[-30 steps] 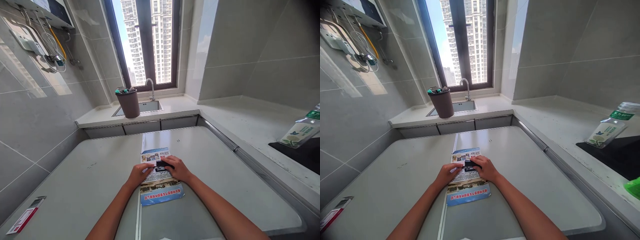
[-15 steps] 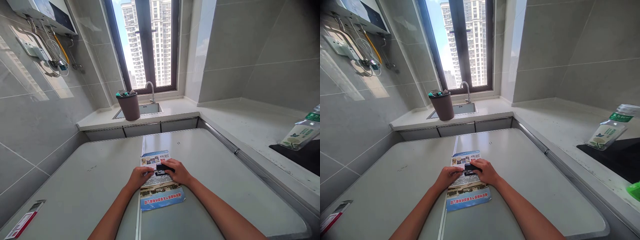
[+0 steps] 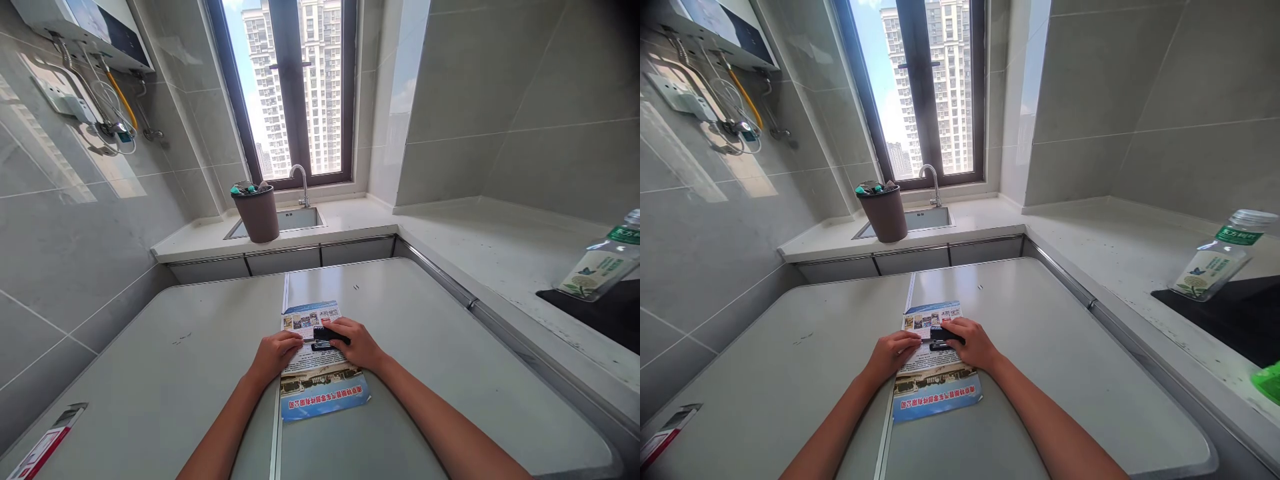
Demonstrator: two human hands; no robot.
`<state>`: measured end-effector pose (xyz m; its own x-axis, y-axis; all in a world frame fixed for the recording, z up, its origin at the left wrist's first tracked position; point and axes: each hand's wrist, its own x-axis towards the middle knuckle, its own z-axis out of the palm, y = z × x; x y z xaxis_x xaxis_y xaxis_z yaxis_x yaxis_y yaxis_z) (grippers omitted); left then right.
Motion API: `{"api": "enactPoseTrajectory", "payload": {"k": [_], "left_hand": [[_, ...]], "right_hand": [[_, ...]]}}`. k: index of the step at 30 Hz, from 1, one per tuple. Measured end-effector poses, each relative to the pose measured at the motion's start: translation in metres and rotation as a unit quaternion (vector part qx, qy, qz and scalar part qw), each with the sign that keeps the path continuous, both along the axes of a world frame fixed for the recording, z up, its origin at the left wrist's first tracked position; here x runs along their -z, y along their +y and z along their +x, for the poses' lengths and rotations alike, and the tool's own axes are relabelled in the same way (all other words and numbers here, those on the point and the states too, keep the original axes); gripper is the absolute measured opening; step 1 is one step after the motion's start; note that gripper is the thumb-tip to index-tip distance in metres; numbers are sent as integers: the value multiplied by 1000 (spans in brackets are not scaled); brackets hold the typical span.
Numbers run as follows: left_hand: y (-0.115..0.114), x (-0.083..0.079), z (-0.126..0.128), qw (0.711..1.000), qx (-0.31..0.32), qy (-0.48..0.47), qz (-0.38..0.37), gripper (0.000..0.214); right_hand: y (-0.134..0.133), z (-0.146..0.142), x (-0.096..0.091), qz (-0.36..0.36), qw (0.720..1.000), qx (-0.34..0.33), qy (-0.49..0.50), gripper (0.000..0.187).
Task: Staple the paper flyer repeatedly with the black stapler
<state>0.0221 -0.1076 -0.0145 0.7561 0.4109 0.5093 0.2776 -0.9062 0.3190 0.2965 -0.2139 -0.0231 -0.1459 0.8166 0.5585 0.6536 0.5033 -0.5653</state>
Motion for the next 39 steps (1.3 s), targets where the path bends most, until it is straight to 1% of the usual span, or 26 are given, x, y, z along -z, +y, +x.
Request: {"api": "enactPoseTrajectory", "payload": {"k": [2, 4, 7, 9, 12, 16, 19, 25, 30, 35, 39], "left_hand": [[-2, -1, 2, 1000, 12, -7, 8, 18], [-3, -1, 4, 1000, 10, -18, -5, 16], [-4, 1, 7, 998, -9, -38, -51, 11], [-3, 2, 8, 995, -9, -56, -85, 9], [-2, 2, 10, 987, -2, -91, -132, 7], [-3, 1, 12, 981, 26, -98, -168, 7], [-4, 0, 12, 981, 36, -92, -169, 9], [-6, 0, 13, 984, 9, -75, -164, 13], [-4, 2, 14, 983, 17, -77, -167, 14], [-4, 0, 11, 985, 27, -59, -158, 15], [-4, -2, 9, 986, 27, -65, -151, 15]], "right_hand": [[0, 0, 0, 0, 1000, -2, -2, 48], [0, 0, 0, 2, 1000, -2, -5, 47], [0, 0, 1, 4, 1000, 0, -10, 46], [0, 0, 1, 5, 1000, 1, -15, 45], [-1, 0, 1, 15, 1000, -3, -25, 42], [-1, -1, 1, 39, 998, -12, -41, 39], [-2, -2, 0, 37, 998, -13, -45, 38], [-4, -2, -3, 22, 999, -13, -40, 38], [-4, -3, -3, 22, 999, -16, -33, 38], [-3, 0, -2, 10, 999, -25, 21, 36], [-3, 4, -4, -3, 997, -34, 75, 38]]}}
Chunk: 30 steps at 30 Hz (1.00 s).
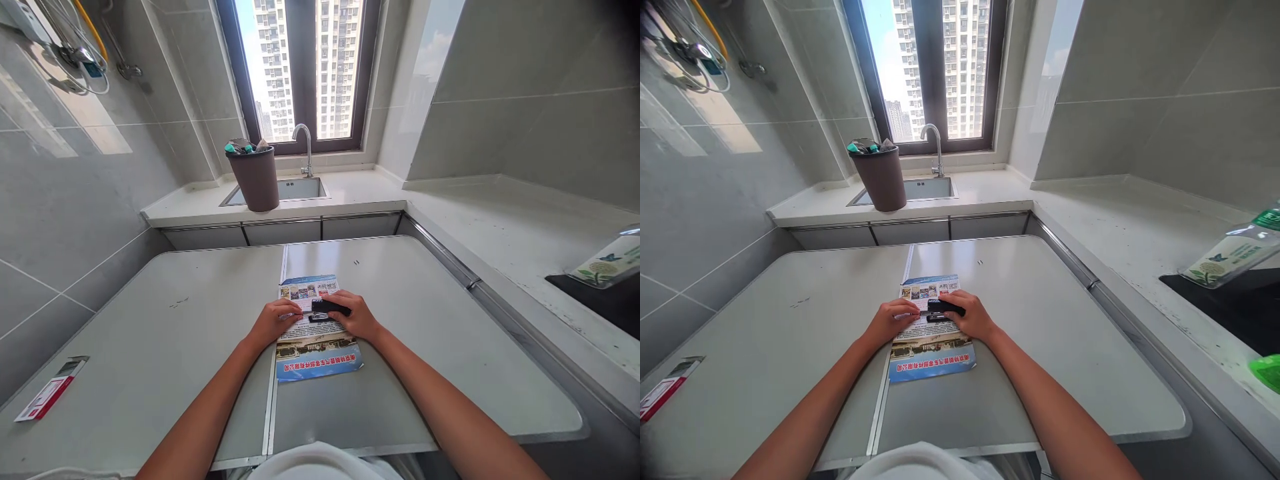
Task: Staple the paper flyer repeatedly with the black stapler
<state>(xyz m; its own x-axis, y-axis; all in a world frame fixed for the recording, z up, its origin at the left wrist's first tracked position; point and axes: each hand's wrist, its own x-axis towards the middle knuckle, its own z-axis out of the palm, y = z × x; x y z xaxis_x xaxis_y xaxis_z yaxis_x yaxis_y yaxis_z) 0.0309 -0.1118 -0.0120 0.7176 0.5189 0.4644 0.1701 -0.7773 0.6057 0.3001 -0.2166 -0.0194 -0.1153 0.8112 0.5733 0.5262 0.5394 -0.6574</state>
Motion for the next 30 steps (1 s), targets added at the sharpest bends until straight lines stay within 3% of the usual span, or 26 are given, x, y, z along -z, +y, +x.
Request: {"api": "enactPoseTrajectory", "payload": {"k": [7, 12, 15, 19, 21, 30], "left_hand": [[-2, 3, -1, 1000, -1, 7, 27, 16], [-8, -4, 1, 1000, 0, -15, 13, 20], [-9, -5, 5, 989, -69, -99, -79, 19], [-2, 4, 10, 930, -114, -195, -291, 35], [0, 8, 10, 910, -116, -202, -342, 43], [-8, -1, 9, 964, -111, -116, -213, 34]], "right_hand": [[-1, 1, -2, -12, 1000, 1, -10, 37], [-1, 0, -1, -9, 999, 5, -34, 37], [0, 0, 1, -14, 999, 4, -45, 38], [1, 0, 2, -21, 999, 8, -37, 39], [1, 0, 2, -25, 999, 7, -32, 42], [2, 0, 2, -11, 999, 11, -32, 43]]}}
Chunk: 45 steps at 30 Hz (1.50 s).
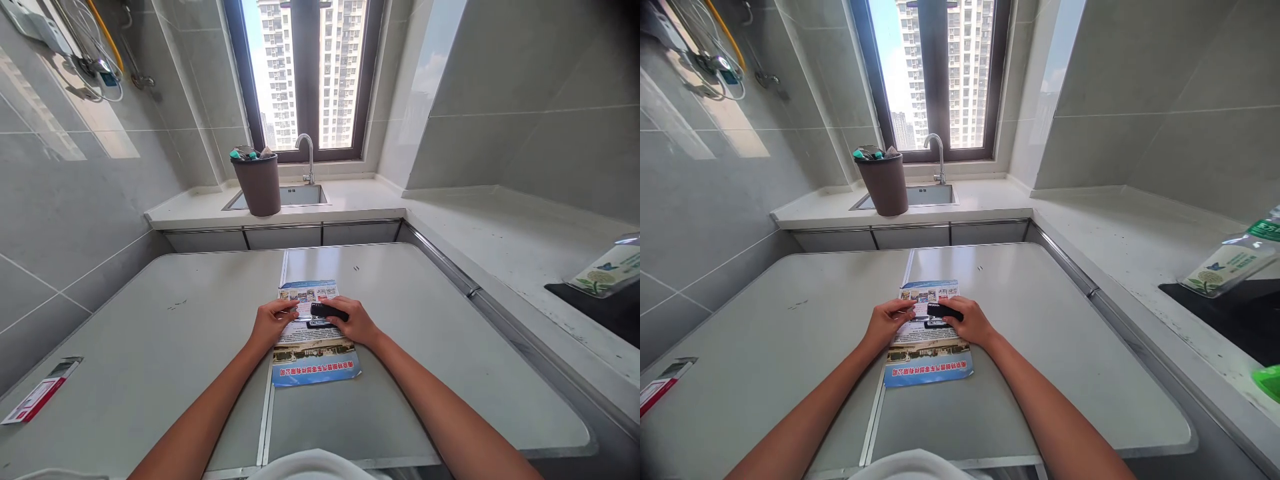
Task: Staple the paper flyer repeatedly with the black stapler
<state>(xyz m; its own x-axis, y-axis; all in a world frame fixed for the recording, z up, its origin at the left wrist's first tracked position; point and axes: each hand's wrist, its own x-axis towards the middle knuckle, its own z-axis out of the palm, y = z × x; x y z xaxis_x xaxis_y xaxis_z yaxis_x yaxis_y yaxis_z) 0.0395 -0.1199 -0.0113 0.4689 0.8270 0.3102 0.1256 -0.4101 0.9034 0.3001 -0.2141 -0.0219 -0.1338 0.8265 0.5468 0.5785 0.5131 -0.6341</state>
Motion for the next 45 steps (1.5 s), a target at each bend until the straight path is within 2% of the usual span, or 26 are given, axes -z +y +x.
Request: {"api": "enactPoseTrajectory", "payload": {"k": [6, 10, 15, 22, 32, 39, 45], "left_hand": [[2, 2, -1, 988, 8, 102, 115, 7], [4, 3, -2, 982, 30, 114, 148, 7], [3, 4, -1, 980, 61, 119, 151, 6], [4, 6, 0, 984, 44, 113, 131, 5], [4, 2, -1, 975, 73, 140, 156, 4], [7, 4, -2, 986, 66, 117, 100, 8], [11, 2, -4, 982, 86, 128, 113, 12]], "right_hand": [[1, 0, 1, -8, 1000, -7, 1, 44], [0, 0, -2, -11, 1000, -8, -3, 42], [-1, 0, -5, -14, 1000, -10, -5, 43], [0, 0, -2, -15, 1000, -3, -13, 44], [0, -1, -3, -25, 1000, -8, 7, 38], [1, -2, -3, -29, 999, -13, 4, 37], [2, -3, -2, -32, 999, -15, 22, 39]]}}
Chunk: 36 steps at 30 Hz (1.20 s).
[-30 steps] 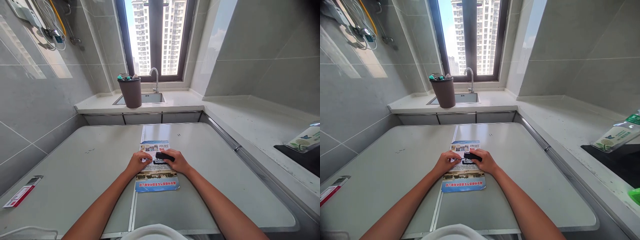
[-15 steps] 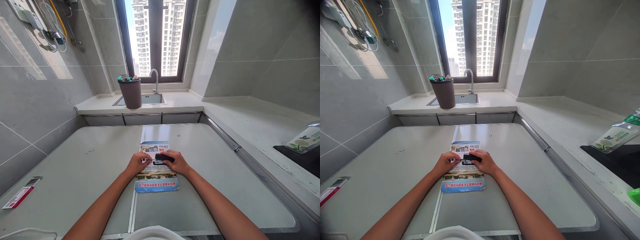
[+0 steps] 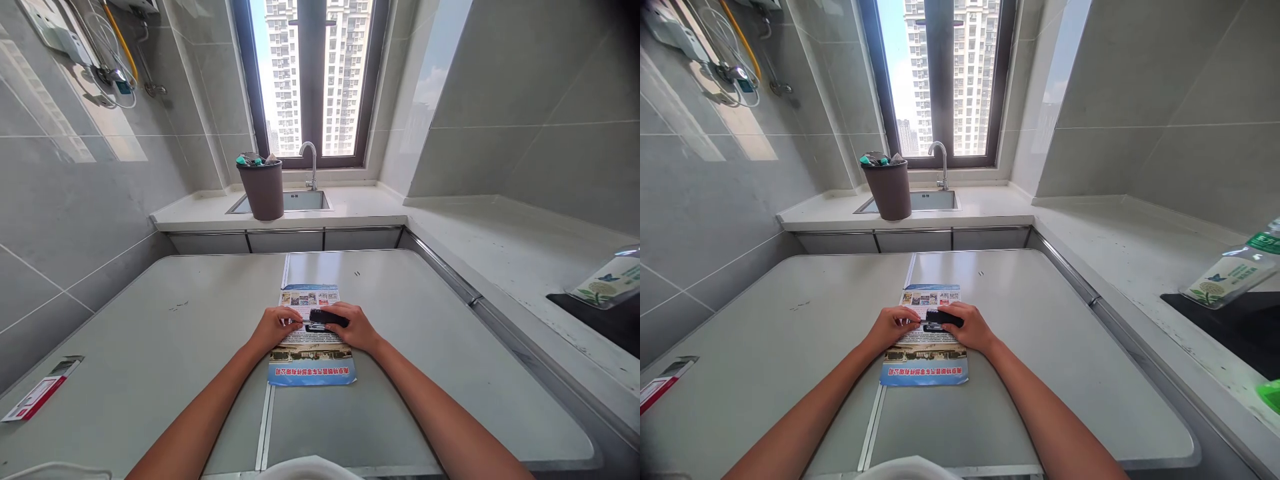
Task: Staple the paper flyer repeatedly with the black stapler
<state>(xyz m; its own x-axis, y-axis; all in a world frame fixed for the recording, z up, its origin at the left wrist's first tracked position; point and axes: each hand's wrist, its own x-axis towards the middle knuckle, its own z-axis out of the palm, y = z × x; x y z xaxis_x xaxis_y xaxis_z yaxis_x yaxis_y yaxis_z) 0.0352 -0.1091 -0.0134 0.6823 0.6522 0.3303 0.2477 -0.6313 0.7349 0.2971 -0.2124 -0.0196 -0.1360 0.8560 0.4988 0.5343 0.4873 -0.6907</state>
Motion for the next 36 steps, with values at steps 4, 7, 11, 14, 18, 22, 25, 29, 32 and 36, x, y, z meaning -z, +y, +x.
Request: {"api": "enactPoseTrajectory", "payload": {"k": [4, 7, 11, 14, 18, 22, 25, 29, 32, 36], "left_hand": [[5, -4, -7, 1000, 12, 10, 23, 15], [5, -10, -10, 999, 34, -6, 34, 15], [-7, -13, -3, 999, 28, -39, 15, 17], [-19, -11, 5, 999, 7, -41, -8, 39], [-23, -7, 6, 999, 25, 8, 45, 28], [-14, -4, 3, 996, 36, 27, 78, 24], [-9, -5, 4, 995, -27, 7, 97, 26], [-9, -3, 4, 982, 5, 106, 156, 33], [-10, 4, 3, 968, 10, 171, 181, 50], [-8, 11, 1, 964, -9, 192, 186, 47]], "right_hand": [[2, 4, -1, -3, 998, 0, 65, 39], [3, 9, -3, -8, 993, 3, 119, 36], [1, 9, -7, -1, 990, -16, 142, 33], [-4, -2, -11, 14, 991, -56, 118, 33], [-9, -22, -16, 43, 991, -106, 68, 31], [-10, -28, -21, 29, 995, -79, 50, 31], [-5, -11, -22, -10, 991, 43, 123, 33], [4, 31, -15, -4, 951, 272, 145, 33], [8, 59, -8, -15, 933, 346, 94, 31], [10, 73, -3, -59, 948, 301, 87, 31]]}}
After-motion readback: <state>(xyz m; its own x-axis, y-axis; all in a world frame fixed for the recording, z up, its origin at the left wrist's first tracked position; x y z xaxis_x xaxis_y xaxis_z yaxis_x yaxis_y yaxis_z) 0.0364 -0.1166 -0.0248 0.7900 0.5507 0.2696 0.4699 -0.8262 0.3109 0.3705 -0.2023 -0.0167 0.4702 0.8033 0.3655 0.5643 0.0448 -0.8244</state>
